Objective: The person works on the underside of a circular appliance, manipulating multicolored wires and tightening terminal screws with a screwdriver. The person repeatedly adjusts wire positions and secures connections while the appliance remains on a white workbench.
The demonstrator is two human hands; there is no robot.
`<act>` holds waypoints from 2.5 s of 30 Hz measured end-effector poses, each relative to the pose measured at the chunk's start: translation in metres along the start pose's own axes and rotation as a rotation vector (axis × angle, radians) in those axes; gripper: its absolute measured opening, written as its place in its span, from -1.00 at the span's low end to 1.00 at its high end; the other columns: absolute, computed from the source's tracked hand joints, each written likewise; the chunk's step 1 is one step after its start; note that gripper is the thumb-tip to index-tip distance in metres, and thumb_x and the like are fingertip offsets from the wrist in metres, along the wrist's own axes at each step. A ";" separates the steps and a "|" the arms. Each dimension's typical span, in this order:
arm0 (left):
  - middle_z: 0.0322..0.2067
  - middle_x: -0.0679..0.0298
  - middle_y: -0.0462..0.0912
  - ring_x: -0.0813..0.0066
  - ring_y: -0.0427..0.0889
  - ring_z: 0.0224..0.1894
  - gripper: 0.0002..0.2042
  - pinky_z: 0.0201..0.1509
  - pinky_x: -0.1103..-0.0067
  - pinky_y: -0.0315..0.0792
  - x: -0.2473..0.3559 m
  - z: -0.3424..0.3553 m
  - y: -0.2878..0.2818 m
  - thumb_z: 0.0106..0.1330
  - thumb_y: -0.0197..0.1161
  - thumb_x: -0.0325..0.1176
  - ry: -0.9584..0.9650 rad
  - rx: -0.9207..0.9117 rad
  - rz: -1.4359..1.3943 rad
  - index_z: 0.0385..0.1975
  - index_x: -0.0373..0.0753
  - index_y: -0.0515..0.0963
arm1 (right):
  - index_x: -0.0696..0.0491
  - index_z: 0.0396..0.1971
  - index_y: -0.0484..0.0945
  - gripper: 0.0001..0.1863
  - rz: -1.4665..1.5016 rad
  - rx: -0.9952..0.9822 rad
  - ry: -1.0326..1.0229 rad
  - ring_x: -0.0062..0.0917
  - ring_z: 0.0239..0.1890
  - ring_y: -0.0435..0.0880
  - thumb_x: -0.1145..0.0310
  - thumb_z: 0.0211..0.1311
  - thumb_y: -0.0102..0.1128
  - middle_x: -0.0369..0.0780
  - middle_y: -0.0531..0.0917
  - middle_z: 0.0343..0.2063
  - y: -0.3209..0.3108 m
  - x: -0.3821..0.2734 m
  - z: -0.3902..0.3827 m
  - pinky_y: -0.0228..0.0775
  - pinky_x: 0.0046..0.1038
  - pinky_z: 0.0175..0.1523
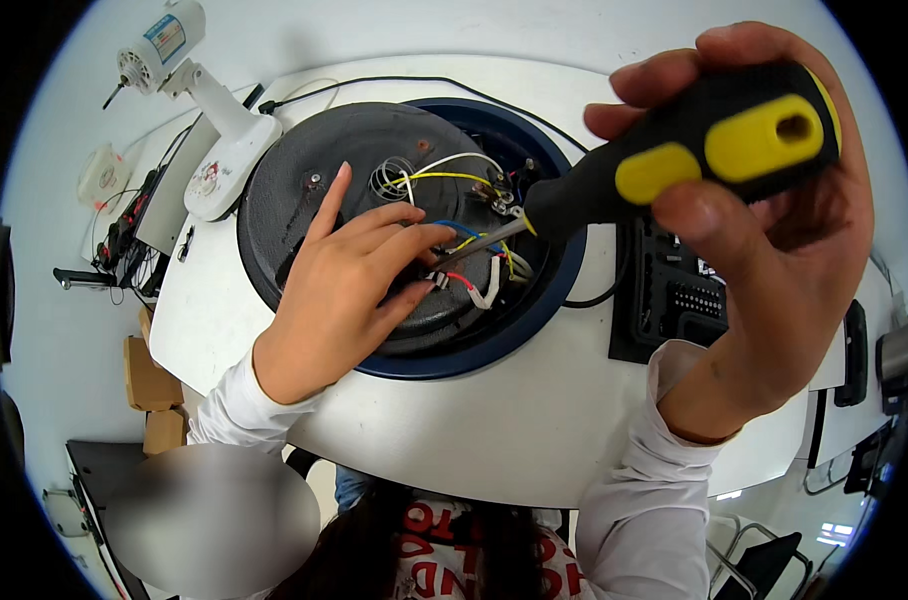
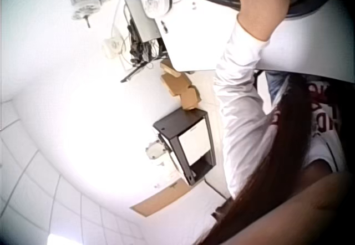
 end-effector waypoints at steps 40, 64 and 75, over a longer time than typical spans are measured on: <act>-0.31 0.29 0.66 0.36 0.58 0.05 -0.77 0.48 0.05 -0.07 0.002 -0.004 0.001 0.03 0.38 -0.46 0.007 0.066 0.051 -0.28 -0.16 0.60 | 0.10 -0.13 0.37 -0.40 -0.105 0.578 0.072 -0.69 -0.42 0.54 0.17 -0.02 0.56 -0.33 0.50 -0.45 0.016 -0.010 -0.009 0.46 -0.67 -0.28; -0.30 0.36 0.65 0.37 0.62 -0.10 -0.81 0.45 0.04 -0.02 -0.004 -0.010 0.006 0.10 0.37 -0.42 0.003 0.114 0.042 -0.27 -0.16 0.60 | 0.20 0.13 0.35 -0.50 0.156 0.072 0.202 -0.18 0.07 0.64 0.28 0.29 0.22 0.04 0.58 0.01 0.015 -0.023 -0.013 0.58 -0.28 0.08; -0.31 0.37 0.66 0.36 0.62 -0.10 -0.83 0.45 0.02 -0.02 -0.004 -0.012 0.006 0.11 0.36 -0.42 0.020 0.136 0.052 -0.29 -0.16 0.60 | 0.16 -0.24 0.47 -0.61 -0.041 0.401 0.208 -0.43 -0.22 0.74 0.21 0.15 0.42 -0.12 0.70 -0.34 0.021 -0.007 -0.007 0.58 -0.48 -0.03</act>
Point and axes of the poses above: each hand's wrist, its own z-axis towards the middle knuckle, its own y-axis out of the palm, x = y × z, the point moved 5 cm from there along z, towards the middle knuckle
